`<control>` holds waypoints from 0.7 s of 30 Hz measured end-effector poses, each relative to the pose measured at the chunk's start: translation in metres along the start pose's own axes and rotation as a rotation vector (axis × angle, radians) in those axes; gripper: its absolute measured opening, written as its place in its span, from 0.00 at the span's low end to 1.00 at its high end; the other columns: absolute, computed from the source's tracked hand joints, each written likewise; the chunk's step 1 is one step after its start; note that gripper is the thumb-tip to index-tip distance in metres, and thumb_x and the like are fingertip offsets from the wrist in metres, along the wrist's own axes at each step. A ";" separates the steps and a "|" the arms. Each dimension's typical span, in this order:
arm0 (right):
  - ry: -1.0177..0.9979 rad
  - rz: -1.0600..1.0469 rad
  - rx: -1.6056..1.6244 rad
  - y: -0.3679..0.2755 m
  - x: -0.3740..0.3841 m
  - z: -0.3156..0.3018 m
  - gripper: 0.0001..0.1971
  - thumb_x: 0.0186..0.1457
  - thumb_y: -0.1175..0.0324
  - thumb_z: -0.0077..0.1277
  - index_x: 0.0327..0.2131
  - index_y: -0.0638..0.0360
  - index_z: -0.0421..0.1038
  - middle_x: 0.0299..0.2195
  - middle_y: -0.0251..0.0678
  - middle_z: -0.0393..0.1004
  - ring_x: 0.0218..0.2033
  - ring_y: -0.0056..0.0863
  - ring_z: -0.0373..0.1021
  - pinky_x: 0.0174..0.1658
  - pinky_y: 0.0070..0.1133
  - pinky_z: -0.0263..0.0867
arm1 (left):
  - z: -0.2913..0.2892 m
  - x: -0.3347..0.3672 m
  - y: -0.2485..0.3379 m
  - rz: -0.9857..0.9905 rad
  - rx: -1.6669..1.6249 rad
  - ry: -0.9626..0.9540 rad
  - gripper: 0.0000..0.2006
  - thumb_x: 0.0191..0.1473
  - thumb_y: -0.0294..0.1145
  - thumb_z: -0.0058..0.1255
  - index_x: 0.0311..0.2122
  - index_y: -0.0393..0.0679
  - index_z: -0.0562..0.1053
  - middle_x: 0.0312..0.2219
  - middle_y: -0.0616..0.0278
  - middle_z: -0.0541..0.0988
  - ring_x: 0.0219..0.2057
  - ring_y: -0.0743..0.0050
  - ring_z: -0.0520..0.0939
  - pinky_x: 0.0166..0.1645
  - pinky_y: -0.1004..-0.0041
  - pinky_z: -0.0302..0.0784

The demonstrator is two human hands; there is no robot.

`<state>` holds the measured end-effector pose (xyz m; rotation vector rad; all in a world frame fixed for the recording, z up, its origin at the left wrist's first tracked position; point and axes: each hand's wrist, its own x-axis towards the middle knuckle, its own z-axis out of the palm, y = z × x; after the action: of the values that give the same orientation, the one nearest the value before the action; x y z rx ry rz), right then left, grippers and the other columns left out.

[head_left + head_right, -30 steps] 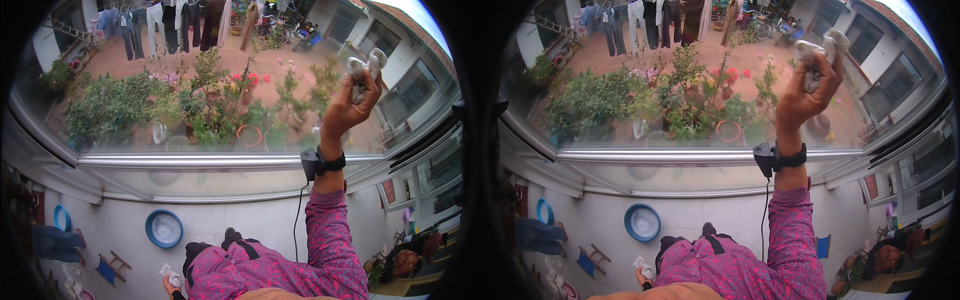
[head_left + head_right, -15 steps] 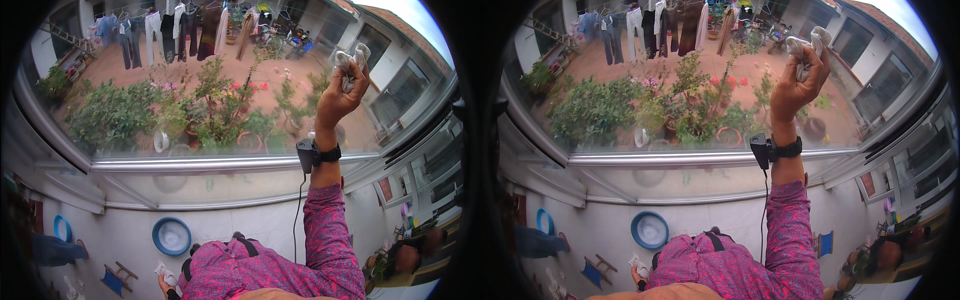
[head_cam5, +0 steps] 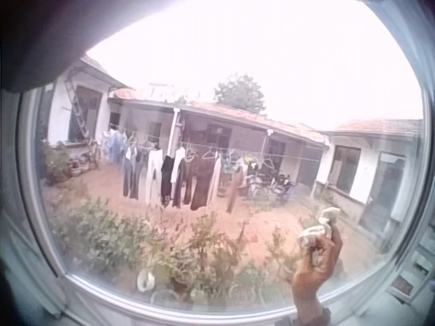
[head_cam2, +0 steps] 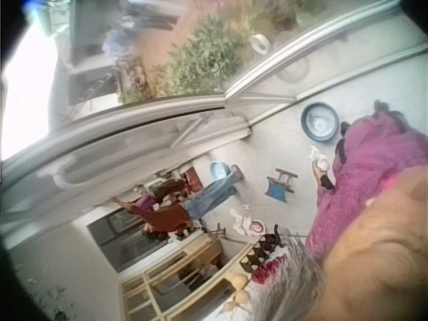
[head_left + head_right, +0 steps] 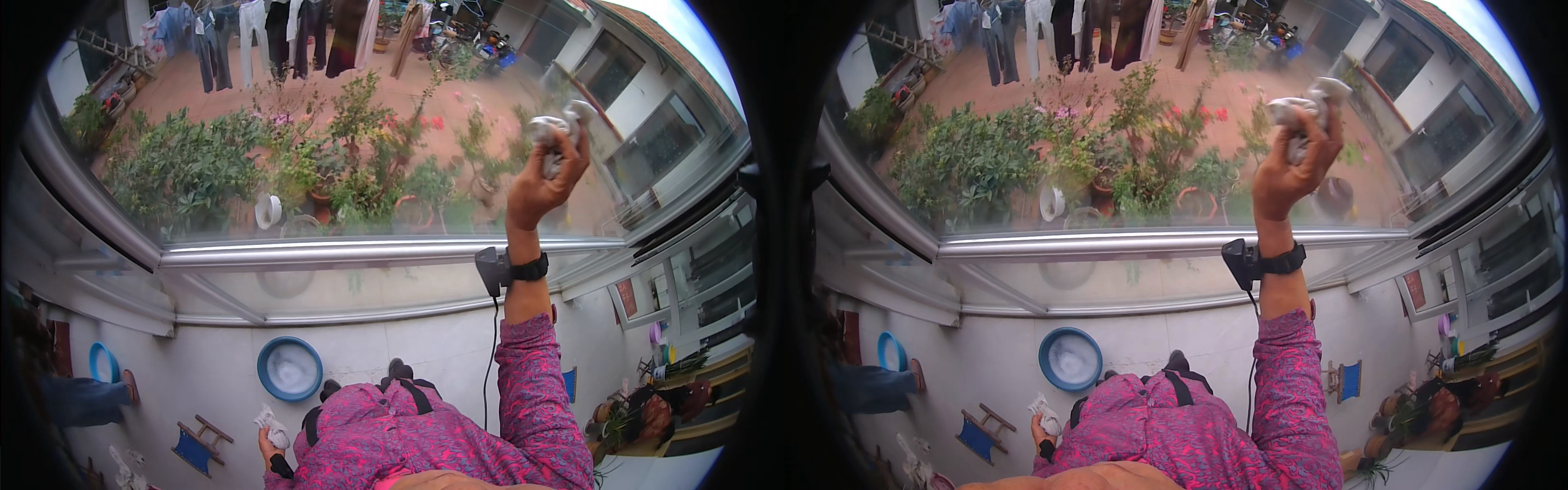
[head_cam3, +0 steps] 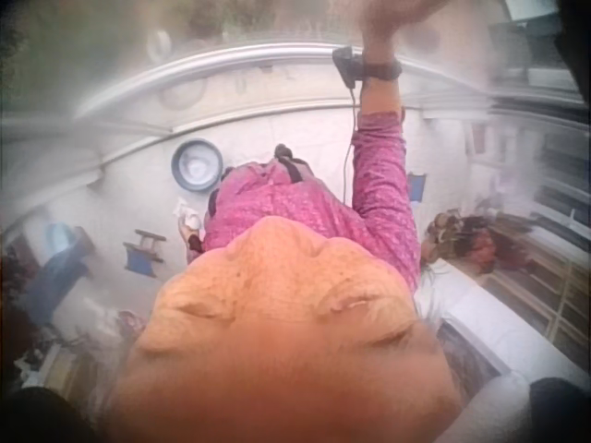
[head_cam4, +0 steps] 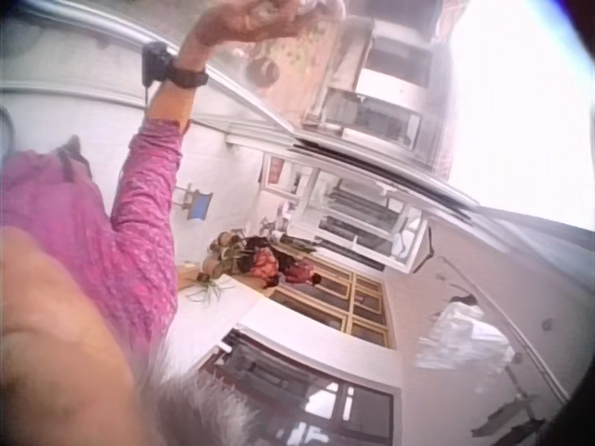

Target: The person wipes a large glass window with a white cloth, moving the cloth across the surface in repeated strokes. The person occasionally adjusts the cloth and continues wiping different sections of the window.

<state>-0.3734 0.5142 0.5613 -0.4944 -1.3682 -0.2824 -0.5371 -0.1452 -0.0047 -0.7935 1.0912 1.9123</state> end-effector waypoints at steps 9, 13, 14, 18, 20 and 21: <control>-0.476 -0.392 0.315 -0.116 -0.089 0.062 0.10 0.51 0.73 0.56 0.38 0.50 0.77 0.56 0.36 0.71 0.62 0.41 0.62 0.62 0.37 0.60 | -0.003 0.011 0.013 -0.128 0.043 0.004 0.20 0.54 0.34 0.50 0.52 0.44 0.74 0.44 0.61 0.81 0.44 0.60 0.81 0.52 0.61 0.76; -0.582 -0.507 0.292 -0.096 -0.103 0.047 0.09 0.52 0.71 0.56 0.38 0.48 0.79 0.55 0.32 0.71 0.62 0.37 0.63 0.63 0.37 0.62 | -0.004 0.009 0.025 -0.014 0.036 -0.066 0.18 0.55 0.34 0.51 0.52 0.44 0.75 0.44 0.62 0.81 0.45 0.62 0.81 0.52 0.62 0.76; -0.507 -0.455 0.242 -0.080 -0.093 0.038 0.12 0.49 0.75 0.60 0.38 0.49 0.80 0.52 0.37 0.73 0.60 0.42 0.64 0.62 0.39 0.63 | -0.007 0.008 0.026 -0.024 0.033 -0.051 0.18 0.56 0.34 0.51 0.52 0.44 0.75 0.44 0.63 0.81 0.45 0.62 0.81 0.52 0.62 0.76; -0.105 -0.107 -0.013 -0.033 -0.054 0.012 0.18 0.51 0.83 0.58 0.45 0.53 0.76 0.56 0.43 0.67 0.57 0.44 0.65 0.59 0.36 0.63 | -0.026 -0.002 0.024 -0.029 0.058 0.053 0.17 0.56 0.34 0.51 0.51 0.45 0.75 0.43 0.63 0.81 0.45 0.63 0.81 0.52 0.62 0.76; -0.029 0.098 0.016 -0.035 -0.059 0.013 0.16 0.53 0.82 0.57 0.45 0.54 0.75 0.55 0.44 0.67 0.57 0.43 0.64 0.58 0.34 0.62 | -0.034 -0.003 0.021 -0.073 0.016 0.036 0.17 0.56 0.34 0.51 0.51 0.45 0.75 0.43 0.63 0.81 0.44 0.63 0.81 0.51 0.62 0.76; -0.025 0.105 0.019 -0.043 -0.070 0.018 0.15 0.53 0.82 0.58 0.45 0.54 0.75 0.55 0.44 0.67 0.58 0.43 0.63 0.58 0.34 0.62 | -0.036 -0.003 0.019 -0.103 0.004 0.054 0.17 0.56 0.34 0.52 0.51 0.45 0.75 0.43 0.63 0.81 0.44 0.63 0.81 0.51 0.62 0.76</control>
<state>-0.4231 0.4793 0.5030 -0.5535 -1.3632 -0.1775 -0.5474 -0.1841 -0.0104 -0.8873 1.0657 1.8121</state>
